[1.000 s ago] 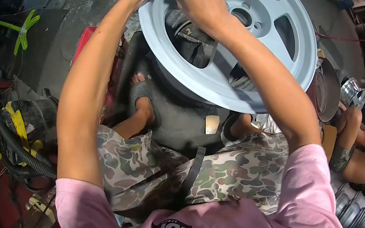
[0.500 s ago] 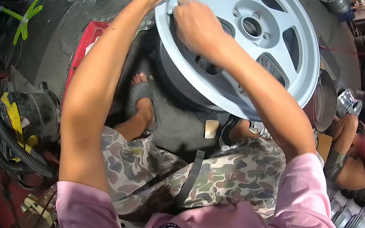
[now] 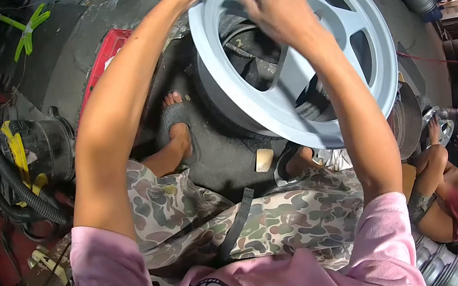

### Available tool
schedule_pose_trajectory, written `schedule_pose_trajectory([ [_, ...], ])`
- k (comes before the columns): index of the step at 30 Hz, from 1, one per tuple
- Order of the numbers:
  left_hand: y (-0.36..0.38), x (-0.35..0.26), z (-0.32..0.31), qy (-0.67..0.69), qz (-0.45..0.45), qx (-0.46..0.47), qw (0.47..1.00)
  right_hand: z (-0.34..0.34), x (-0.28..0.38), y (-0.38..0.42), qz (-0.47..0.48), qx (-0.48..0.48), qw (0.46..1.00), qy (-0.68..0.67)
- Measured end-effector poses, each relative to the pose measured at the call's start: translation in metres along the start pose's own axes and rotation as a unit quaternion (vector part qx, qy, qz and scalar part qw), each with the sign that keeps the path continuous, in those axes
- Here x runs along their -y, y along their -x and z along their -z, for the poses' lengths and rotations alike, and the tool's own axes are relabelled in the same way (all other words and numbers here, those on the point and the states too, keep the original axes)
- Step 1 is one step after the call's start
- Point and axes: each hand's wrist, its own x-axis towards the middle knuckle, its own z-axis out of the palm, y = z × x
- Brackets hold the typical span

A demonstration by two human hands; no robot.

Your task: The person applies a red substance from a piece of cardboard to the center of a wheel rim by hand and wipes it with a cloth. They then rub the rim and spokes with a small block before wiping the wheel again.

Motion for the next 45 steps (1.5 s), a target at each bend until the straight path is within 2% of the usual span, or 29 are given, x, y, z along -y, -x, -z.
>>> schedule_pose_trajectory([
  [1, -0.004, 0.001, -0.001, -0.002, -0.004, -0.002, 1.000, -0.006, -0.010, -0.005, 0.013, -0.032, 0.999, 0.034],
  [3, -0.009, 0.013, -0.008, 0.014, -0.006, -0.024, 1.000, -0.018, -0.019, -0.007, 0.106, 0.076, 0.991, 0.038],
  [6, -0.016, 0.024, -0.011, -0.007, -0.050, -0.016, 0.999, -0.040, -0.017, -0.005, 0.236, 0.035, 0.969, 0.059],
  [7, -0.015, 0.028, -0.011, -0.010, -0.046, -0.015, 0.999, -0.045, -0.025, -0.014, 0.236, 0.035, 0.969, 0.054],
  [9, -0.007, 0.012, -0.003, 0.005, -0.019, 0.002, 1.000, -0.052, -0.048, -0.031, 0.157, 0.075, 0.985, 0.010],
  [11, -0.005, 0.010, -0.002, 0.005, -0.025, -0.010, 1.000, -0.055, -0.053, -0.035, 0.164, 0.057, 0.985, 0.011],
  [13, -0.017, 0.030, -0.015, -0.042, -0.054, -0.077, 0.995, -0.043, -0.031, -0.025, 0.195, 0.109, 0.973, -0.058],
  [14, -0.013, 0.029, -0.012, -0.039, -0.050, -0.078, 0.995, -0.035, -0.019, -0.018, 0.247, 0.106, 0.962, -0.057],
  [16, -0.005, 0.011, -0.001, -0.009, -0.014, -0.012, 1.000, -0.031, -0.028, -0.018, 0.236, 0.121, 0.962, -0.064],
  [17, -0.002, 0.007, 0.000, -0.012, -0.018, -0.008, 1.000, -0.031, -0.034, -0.021, 0.228, 0.132, 0.962, -0.075],
  [18, 0.000, 0.005, 0.004, -0.005, -0.011, -0.008, 1.000, -0.038, -0.044, -0.031, 0.212, 0.135, 0.968, -0.021],
  [20, -0.002, 0.010, 0.005, 0.001, -0.004, -0.011, 1.000, -0.047, -0.047, -0.028, 0.208, 0.122, 0.970, -0.034],
  [21, -0.009, 0.019, -0.001, -0.036, -0.042, -0.028, 0.998, -0.046, -0.040, -0.031, 0.205, 0.113, 0.971, -0.045],
  [22, -0.015, 0.031, -0.006, -0.071, -0.075, -0.046, 0.994, -0.041, -0.032, -0.021, 0.214, 0.136, 0.963, -0.097],
  [25, -0.017, 0.032, -0.012, -0.040, -0.062, -0.062, 0.995, -0.021, -0.011, -0.005, 0.251, 0.182, 0.947, -0.079],
  [26, -0.003, 0.010, 0.007, -0.005, -0.028, 0.010, 1.000, -0.026, -0.021, -0.009, 0.254, 0.167, 0.950, -0.066],
  [27, -0.004, 0.007, 0.006, -0.009, -0.032, 0.014, 0.999, -0.035, -0.035, -0.019, 0.260, 0.148, 0.953, -0.052],
  [31, -0.002, 0.013, 0.010, -0.021, -0.016, -0.027, 0.999, -0.049, -0.025, -0.011, 0.217, 0.075, 0.973, -0.037],
  [33, -0.007, 0.020, 0.004, -0.055, -0.041, -0.045, 0.997, -0.027, 0.011, 0.022, 0.165, 0.120, 0.974, -0.102],
  [34, -0.004, 0.018, 0.008, -0.029, -0.041, -0.006, 0.999, -0.017, 0.027, 0.040, 0.142, 0.107, 0.974, -0.137],
  [35, -0.003, 0.017, 0.007, -0.028, -0.043, 0.000, 0.999, -0.007, 0.034, 0.058, 0.133, 0.108, 0.975, -0.139],
  [37, -0.002, 0.017, 0.010, -0.019, -0.011, 0.006, 1.000, 0.016, 0.044, 0.083, 0.069, 0.188, 0.962, -0.185],
  [39, 0.004, 0.011, 0.017, -0.025, -0.012, 0.015, 0.999, 0.039, 0.050, 0.096, 0.038, 0.207, 0.955, -0.209],
  [40, 0.006, 0.006, 0.020, -0.032, -0.014, 0.023, 0.999, 0.043, 0.053, 0.099, 0.035, 0.206, 0.956, -0.206],
  [42, -0.005, 0.020, 0.016, -0.043, -0.040, 0.020, 0.998, 0.044, 0.061, 0.100, -0.070, 0.221, 0.949, -0.214],
  [44, -0.016, 0.036, 0.010, -0.060, -0.062, 0.016, 0.996, 0.037, 0.067, 0.098, -0.073, 0.203, 0.955, -0.204],
  [45, -0.018, 0.042, 0.006, -0.062, -0.091, -0.024, 0.994, 0.031, 0.070, 0.098, -0.077, 0.189, 0.960, -0.194],
])
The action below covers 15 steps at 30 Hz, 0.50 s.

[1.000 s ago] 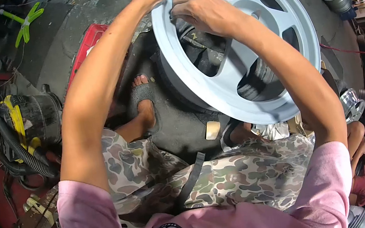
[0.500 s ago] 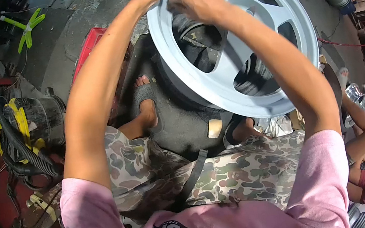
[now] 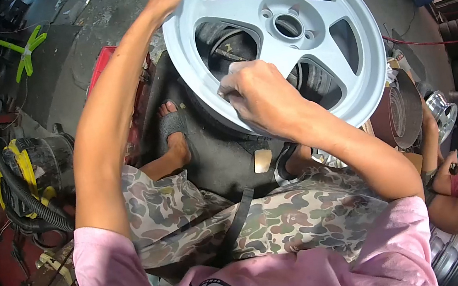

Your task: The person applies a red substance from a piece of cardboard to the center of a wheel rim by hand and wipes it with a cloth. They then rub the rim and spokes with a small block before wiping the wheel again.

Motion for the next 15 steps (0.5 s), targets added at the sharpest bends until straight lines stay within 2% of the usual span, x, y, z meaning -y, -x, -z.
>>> schedule_pose_trajectory([
  [1, -0.001, 0.006, -0.005, -0.004, -0.026, -0.042, 0.999, -0.006, -0.001, -0.005, -0.011, -0.024, 0.999, -0.021],
  [2, 0.002, -0.001, 0.001, -0.003, -0.026, -0.039, 0.999, -0.012, -0.001, -0.016, -0.022, -0.052, 0.998, -0.026],
  [4, 0.011, -0.026, 0.026, 0.018, 0.051, 0.065, 0.996, -0.027, -0.008, -0.048, -0.046, -0.116, 0.992, -0.031],
  [6, 0.002, -0.006, 0.019, 0.007, 0.024, 0.043, 0.999, -0.035, -0.012, -0.088, -0.102, -0.172, 0.978, -0.054],
  [8, -0.001, 0.003, 0.011, -0.006, -0.027, -0.002, 1.000, -0.038, -0.018, -0.104, -0.110, -0.188, 0.975, -0.035],
  [10, 0.002, -0.006, 0.016, -0.008, -0.023, 0.006, 1.000, -0.037, -0.011, -0.073, -0.097, -0.168, 0.978, -0.080],
  [11, 0.006, -0.006, 0.020, -0.012, -0.014, 0.011, 1.000, -0.030, -0.008, -0.053, -0.102, -0.117, 0.985, -0.077],
  [15, -0.002, 0.004, 0.000, 0.004, -0.010, -0.009, 1.000, -0.015, -0.005, -0.014, -0.161, -0.056, 0.978, -0.121],
])
